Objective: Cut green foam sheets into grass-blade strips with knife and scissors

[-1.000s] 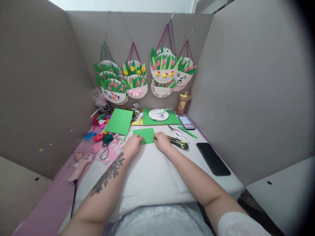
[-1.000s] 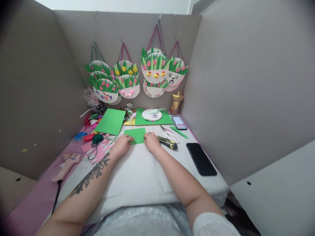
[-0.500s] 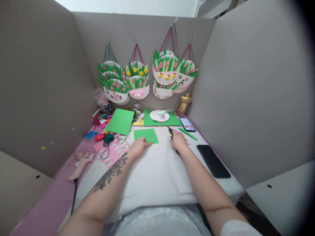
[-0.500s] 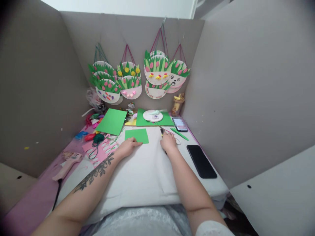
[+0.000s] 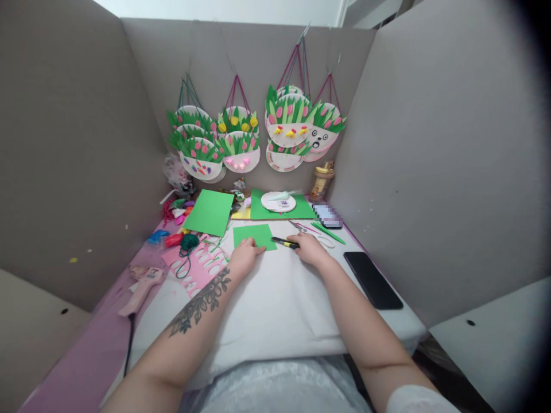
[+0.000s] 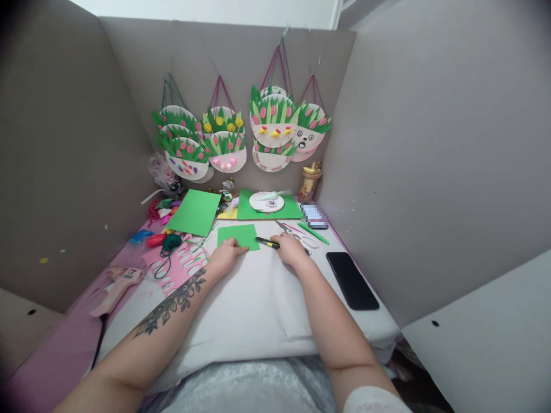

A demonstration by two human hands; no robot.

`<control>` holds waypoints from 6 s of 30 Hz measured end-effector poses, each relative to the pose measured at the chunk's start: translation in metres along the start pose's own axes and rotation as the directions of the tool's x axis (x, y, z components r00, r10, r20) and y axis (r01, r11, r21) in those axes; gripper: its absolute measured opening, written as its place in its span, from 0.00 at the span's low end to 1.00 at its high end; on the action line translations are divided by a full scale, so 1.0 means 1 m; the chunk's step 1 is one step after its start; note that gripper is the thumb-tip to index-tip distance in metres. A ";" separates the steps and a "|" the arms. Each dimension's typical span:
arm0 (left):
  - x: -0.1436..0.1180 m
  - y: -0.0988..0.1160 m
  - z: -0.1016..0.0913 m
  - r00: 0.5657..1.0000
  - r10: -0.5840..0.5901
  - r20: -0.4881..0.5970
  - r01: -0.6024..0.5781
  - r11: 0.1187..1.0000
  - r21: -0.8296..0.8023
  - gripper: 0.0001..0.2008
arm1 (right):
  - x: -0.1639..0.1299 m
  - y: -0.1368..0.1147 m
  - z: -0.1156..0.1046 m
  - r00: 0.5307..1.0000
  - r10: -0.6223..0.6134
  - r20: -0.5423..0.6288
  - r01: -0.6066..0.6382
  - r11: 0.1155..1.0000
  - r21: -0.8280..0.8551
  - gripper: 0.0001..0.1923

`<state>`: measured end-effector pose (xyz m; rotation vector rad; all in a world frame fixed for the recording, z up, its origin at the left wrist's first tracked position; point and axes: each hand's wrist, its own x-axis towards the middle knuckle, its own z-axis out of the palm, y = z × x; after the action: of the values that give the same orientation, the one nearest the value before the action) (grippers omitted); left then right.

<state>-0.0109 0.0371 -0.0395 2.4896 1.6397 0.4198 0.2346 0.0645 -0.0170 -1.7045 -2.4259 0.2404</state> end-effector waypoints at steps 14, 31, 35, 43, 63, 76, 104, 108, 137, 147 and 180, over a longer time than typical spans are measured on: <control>0.003 0.006 -0.005 0.991 0.057 0.119 -0.070 0.992 0.106 0.20 | -0.004 0.009 -0.006 0.999 -0.046 -0.009 0.046 0.998 -0.036 0.29; 0.007 0.007 -0.002 0.989 0.004 0.151 -0.020 0.994 0.109 0.20 | -0.009 -0.005 -0.015 0.997 -0.071 0.038 0.075 0.990 -0.122 0.25; 0.006 0.007 -0.003 0.989 -0.004 0.148 -0.011 0.995 0.099 0.20 | -0.015 -0.007 -0.020 0.996 -0.072 0.054 0.078 0.990 -0.119 0.24; 0.005 0.008 -0.003 0.993 0.005 0.119 -0.016 0.996 0.092 0.20 | -0.017 0.007 -0.017 0.978 -0.189 0.092 0.178 0.978 0.113 0.25; 0.012 0.011 -0.009 0.949 -0.308 0.063 0.304 0.951 0.065 0.13 | 0.001 0.015 -0.004 0.933 0.359 -0.002 -0.242 0.632 0.736 0.13; 0.010 0.008 -0.008 0.927 -0.376 -0.001 0.376 0.927 0.002 0.13 | 0.002 0.006 -0.009 0.949 0.312 0.049 -0.070 0.056 0.996 0.07; 0.006 0.005 -0.007 0.985 -0.168 0.032 0.168 0.986 0.021 0.20 | 0.003 0.022 0.002 0.997 0.048 -0.066 -0.050 0.998 -0.024 0.25; 0.015 0.009 -0.006 0.955 -0.296 -0.017 0.295 0.954 -0.054 0.15 | 0.003 0.021 0.002 0.998 0.054 -0.044 -0.056 0.998 -0.040 0.25; 0.013 -0.005 0.006 0.996 -0.059 0.064 0.059 0.998 0.008 0.19 | 0.012 0.017 0.007 0.998 0.059 -0.009 -0.059 0.987 -0.147 0.27; 0.012 -0.004 0.003 0.993 -0.103 0.064 0.107 0.993 -0.051 0.18 | 0.004 0.018 0.002 0.998 0.064 0.022 -0.059 0.984 -0.167 0.26; 0.014 -0.005 -0.019 0.916 -0.379 0.132 0.364 0.923 0.123 0.14 | -0.001 -0.001 0.001 0.998 0.038 0.042 -0.031 0.988 -0.155 0.26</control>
<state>-0.0159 0.0515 -0.0204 2.1290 2.0480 0.1008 0.2340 0.0637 -0.0174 -1.8235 -2.5078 0.0984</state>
